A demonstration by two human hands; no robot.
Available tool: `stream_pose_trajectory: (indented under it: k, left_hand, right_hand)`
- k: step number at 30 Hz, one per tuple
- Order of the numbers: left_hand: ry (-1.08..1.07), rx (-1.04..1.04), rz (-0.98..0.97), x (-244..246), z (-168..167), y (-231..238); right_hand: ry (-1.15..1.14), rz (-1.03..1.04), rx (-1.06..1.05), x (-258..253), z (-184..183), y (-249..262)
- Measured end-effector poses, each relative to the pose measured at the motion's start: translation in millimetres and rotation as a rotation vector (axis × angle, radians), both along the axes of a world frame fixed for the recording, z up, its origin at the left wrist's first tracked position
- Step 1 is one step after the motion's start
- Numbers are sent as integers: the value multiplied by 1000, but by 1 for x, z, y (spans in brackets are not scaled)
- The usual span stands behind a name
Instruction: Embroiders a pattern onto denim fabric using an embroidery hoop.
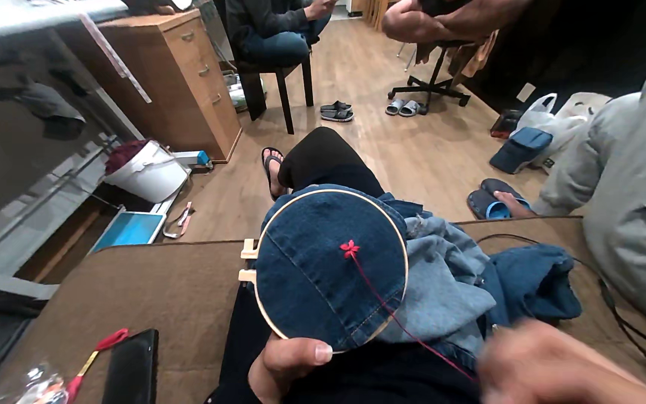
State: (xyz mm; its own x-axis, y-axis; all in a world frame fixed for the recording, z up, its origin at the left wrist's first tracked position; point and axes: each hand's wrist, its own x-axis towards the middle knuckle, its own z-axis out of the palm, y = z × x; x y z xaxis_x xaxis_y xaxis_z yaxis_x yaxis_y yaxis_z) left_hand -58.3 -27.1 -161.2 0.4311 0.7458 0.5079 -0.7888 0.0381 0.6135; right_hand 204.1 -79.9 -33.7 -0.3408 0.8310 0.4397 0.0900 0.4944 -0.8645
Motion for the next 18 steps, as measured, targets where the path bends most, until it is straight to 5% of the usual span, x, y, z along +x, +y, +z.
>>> stream_pose_trajectory:
  k: [6,18]
  left_hand:
    - [110,-8,-24,-6,8,-11]
    - [124,-27,-87,-6,22,-16]
  right_hand:
    - [140,-276,-76,-69,-35,29]
    - [69,-338,-48,-72,-40,27]
